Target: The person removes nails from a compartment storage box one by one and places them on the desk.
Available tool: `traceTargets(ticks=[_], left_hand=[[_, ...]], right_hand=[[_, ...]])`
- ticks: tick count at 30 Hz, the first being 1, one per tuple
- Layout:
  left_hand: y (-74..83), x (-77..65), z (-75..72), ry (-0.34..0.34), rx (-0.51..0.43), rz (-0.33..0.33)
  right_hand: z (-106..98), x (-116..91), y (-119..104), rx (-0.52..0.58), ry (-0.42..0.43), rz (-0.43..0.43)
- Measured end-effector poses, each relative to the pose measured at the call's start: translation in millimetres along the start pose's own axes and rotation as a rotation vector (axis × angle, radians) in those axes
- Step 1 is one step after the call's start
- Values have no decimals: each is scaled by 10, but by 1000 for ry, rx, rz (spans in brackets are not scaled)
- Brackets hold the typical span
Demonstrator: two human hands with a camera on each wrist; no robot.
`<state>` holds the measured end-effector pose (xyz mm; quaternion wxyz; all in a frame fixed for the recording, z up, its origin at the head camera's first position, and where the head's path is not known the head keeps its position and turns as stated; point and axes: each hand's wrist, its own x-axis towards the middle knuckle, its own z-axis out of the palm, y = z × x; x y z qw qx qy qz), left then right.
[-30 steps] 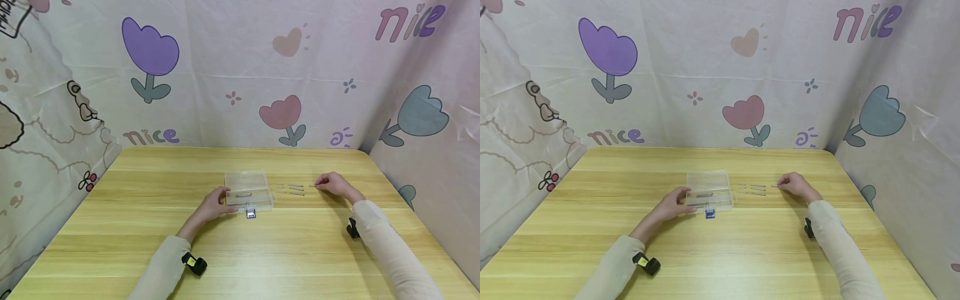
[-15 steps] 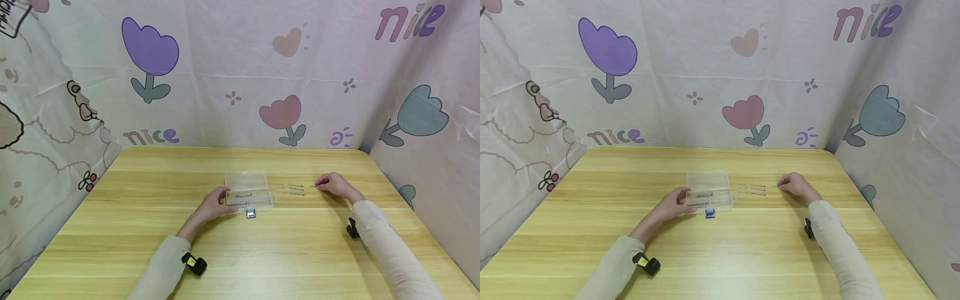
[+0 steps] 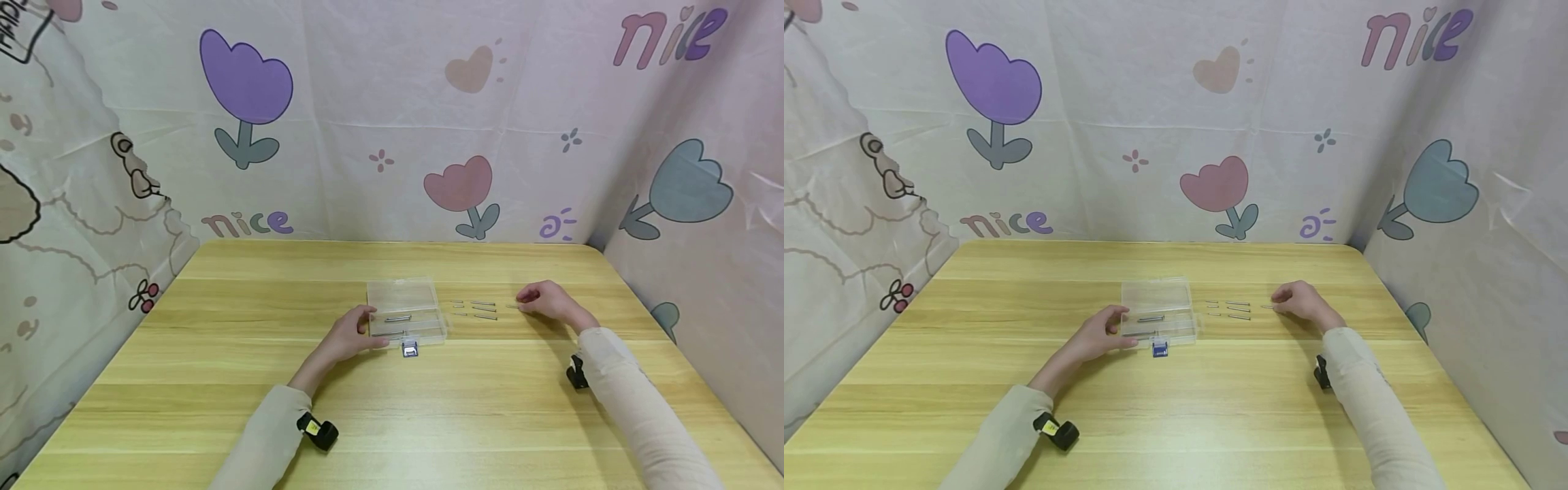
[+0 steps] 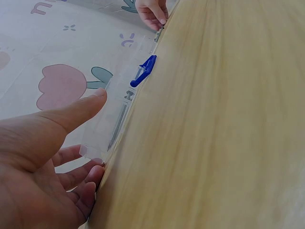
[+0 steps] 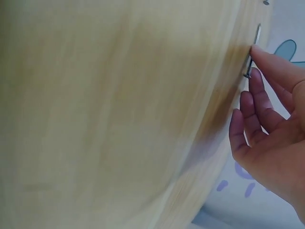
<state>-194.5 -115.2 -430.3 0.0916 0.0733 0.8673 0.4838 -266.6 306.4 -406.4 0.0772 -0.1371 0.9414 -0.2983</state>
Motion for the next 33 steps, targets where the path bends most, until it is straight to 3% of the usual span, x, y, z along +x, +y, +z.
traceTargets(ticks=[13, 20, 27, 33], left_hand=[[-4, -13, 4, -1, -5, 1], [-10, -8, 4, 4, -11, -5], [-2, -6, 6, 4, -10, -10], [1, 5, 10, 7, -4, -9]], right_hand=[[-26, -5, 0, 18, 5, 14], [-26, 54, -131, -17, 54, 11], [65, 104, -475, -39, 60, -121], [254, 139, -876, -126, 12, -276]])
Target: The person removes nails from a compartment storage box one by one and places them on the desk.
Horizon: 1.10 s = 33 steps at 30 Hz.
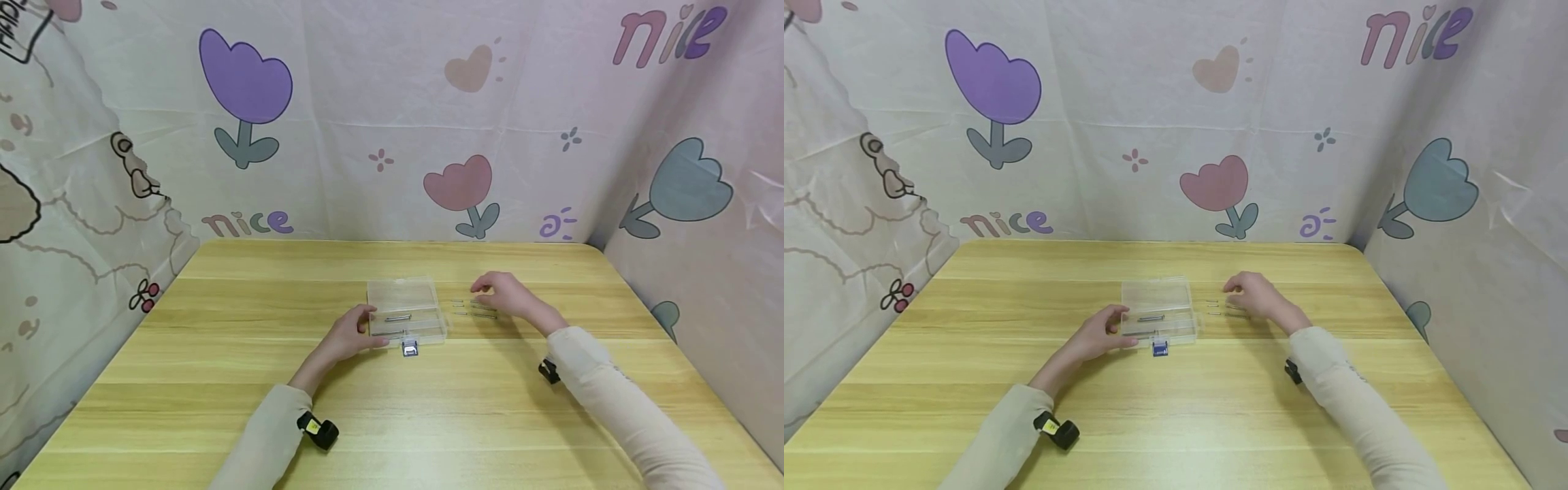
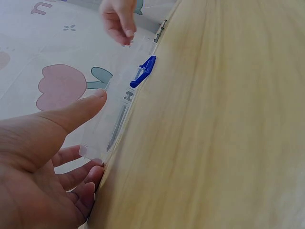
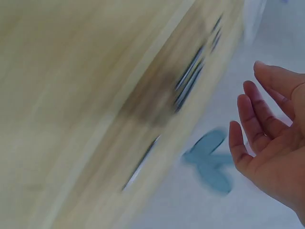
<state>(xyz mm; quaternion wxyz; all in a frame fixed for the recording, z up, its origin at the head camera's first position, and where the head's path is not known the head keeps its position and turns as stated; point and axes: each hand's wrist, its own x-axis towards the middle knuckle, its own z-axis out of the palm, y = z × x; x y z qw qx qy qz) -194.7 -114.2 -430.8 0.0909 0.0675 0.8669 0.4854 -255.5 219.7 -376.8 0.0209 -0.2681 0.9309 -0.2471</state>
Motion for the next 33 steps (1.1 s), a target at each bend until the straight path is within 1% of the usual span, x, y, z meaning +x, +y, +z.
traceTargets(ticks=[4, 8, 12, 18, 24, 29, 33], left_hand=[[-5, 7, 3, 1, 0, 9], [-11, 7, 2, 2, -4, 6], [-6, -3, -5, 4, -5, -3], [15, -13, -3, 9, -3, -5], [16, -6, -4, 11, 3, -6], [25, -18, -1, 3, -3, -6], [26, -21, -6, 4, -5, -1]], right_hand=[[111, 114, -222, -38, -39, -106], [207, 225, -382, -47, -77, -158], [299, 334, -493, -38, -111, -183], [434, 459, -629, 0, -162, -179], [546, 546, -714, 51, -145, -187], [625, 587, -707, 116, -121, -238], [694, 621, -687, 139, -117, -280]])
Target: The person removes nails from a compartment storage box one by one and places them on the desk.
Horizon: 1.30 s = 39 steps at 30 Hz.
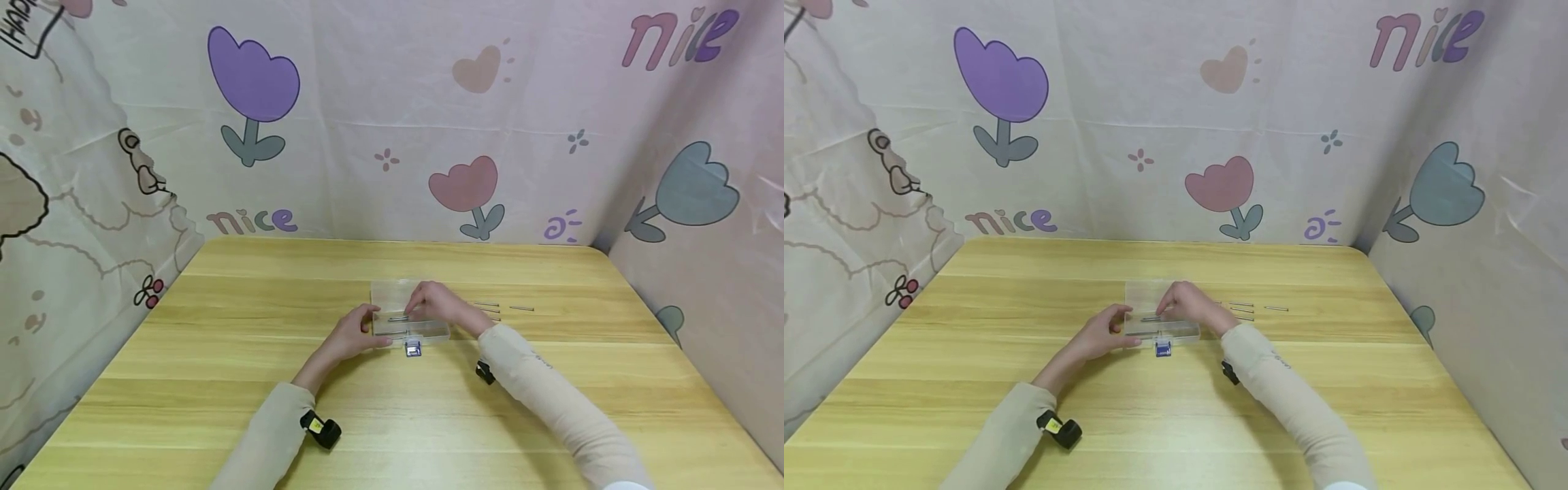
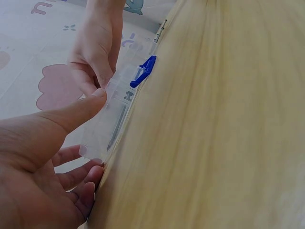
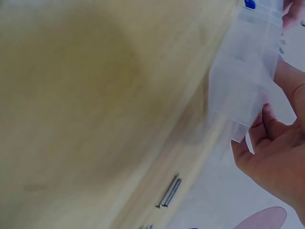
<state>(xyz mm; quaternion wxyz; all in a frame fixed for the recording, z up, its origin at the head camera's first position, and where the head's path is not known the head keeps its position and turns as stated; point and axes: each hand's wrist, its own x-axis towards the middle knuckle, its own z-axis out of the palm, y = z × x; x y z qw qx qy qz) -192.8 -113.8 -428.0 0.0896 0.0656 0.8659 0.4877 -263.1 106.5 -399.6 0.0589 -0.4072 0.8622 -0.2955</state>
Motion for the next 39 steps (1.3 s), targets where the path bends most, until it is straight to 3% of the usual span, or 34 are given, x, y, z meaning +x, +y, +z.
traceTargets(ticks=[10, 26, 39], left_hand=[[-13, 12, 1, -7, 10, 7], [-7, 15, 7, -10, 8, -2], [-14, 19, 7, -5, 11, 9]], right_hand=[[95, 45, -10, -5, -5, 3], [137, 103, -51, -34, -47, 101], [203, 105, -53, -105, -4, 99]])
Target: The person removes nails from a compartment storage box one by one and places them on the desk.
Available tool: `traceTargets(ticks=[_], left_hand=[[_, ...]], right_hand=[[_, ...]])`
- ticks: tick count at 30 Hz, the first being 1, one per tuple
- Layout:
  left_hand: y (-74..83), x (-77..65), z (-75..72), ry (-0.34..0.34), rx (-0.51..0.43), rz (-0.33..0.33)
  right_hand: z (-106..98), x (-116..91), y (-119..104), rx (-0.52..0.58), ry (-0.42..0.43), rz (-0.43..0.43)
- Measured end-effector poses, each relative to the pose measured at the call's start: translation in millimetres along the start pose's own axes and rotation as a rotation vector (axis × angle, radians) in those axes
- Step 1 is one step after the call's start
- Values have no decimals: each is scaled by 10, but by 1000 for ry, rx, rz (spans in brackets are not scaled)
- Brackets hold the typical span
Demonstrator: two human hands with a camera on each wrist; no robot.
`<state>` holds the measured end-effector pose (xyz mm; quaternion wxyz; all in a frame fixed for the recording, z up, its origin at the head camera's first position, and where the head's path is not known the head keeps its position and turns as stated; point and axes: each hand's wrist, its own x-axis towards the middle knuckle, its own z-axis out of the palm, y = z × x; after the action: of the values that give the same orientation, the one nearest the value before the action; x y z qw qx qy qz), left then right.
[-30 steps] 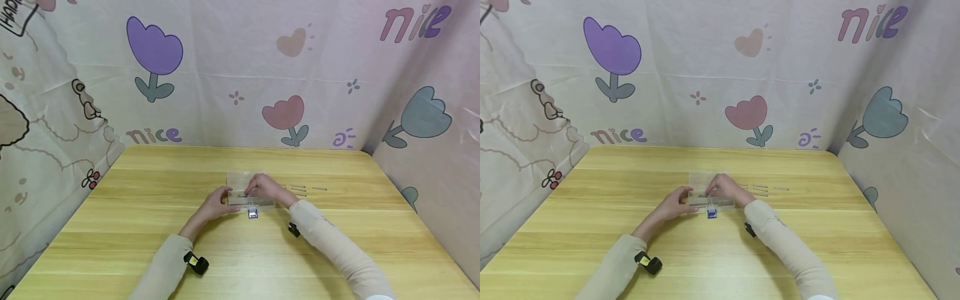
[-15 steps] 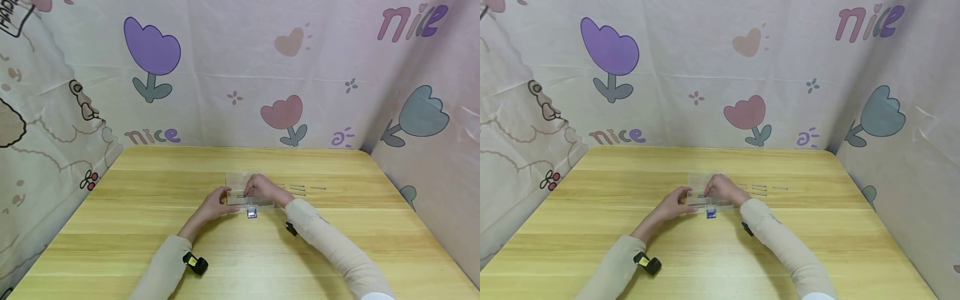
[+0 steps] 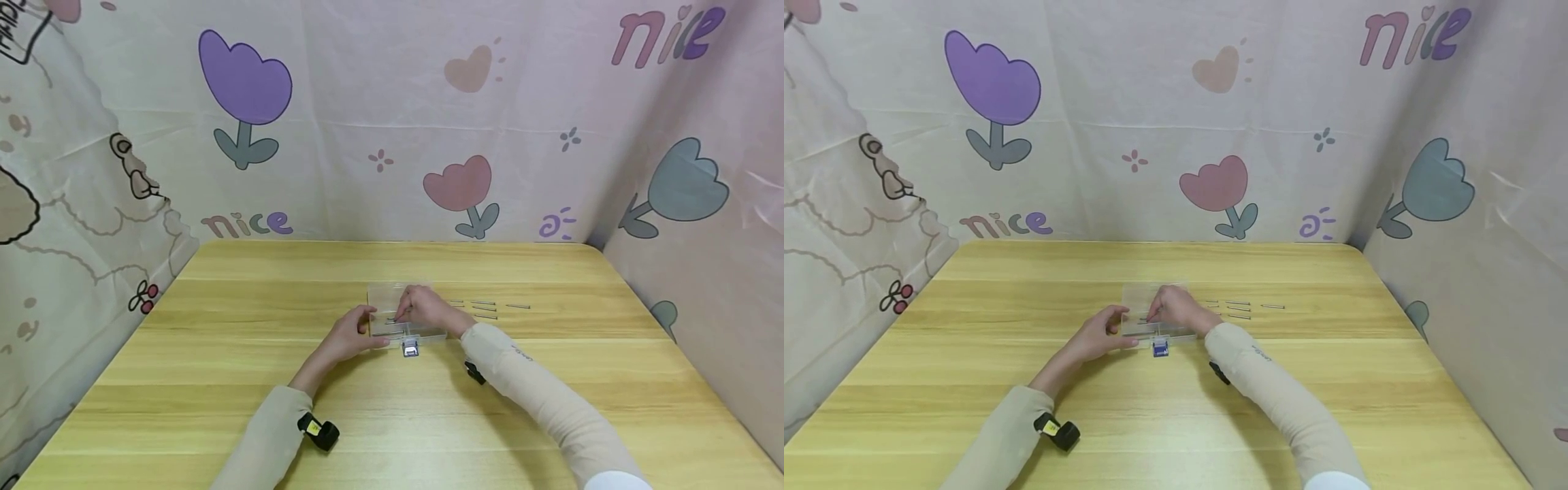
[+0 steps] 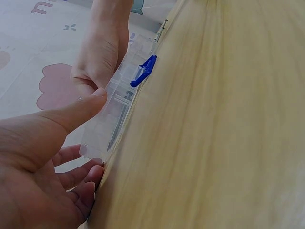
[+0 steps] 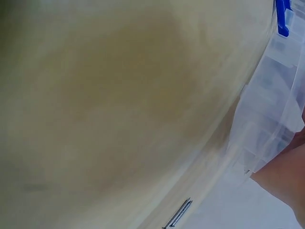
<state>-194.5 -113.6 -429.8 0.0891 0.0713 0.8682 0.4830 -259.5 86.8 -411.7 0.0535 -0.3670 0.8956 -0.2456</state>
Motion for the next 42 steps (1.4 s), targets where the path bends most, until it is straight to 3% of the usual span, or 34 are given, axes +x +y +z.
traceTargets(ticks=[18, 33, 37, 42], left_hand=[[-3, -6, -7, 7, 5, 8], [4, -26, -17, 5, -6, -10], [4, -33, -13, 7, -4, -12], [-9, -19, -6, 12, -9, -1]], right_hand=[[28, 8, 24, 31, 19, -16], [16, 13, 19, -113, 15, -192], [12, 3, 10, -112, -1, -174], [-7, 0, -8, -27, -36, -105]])
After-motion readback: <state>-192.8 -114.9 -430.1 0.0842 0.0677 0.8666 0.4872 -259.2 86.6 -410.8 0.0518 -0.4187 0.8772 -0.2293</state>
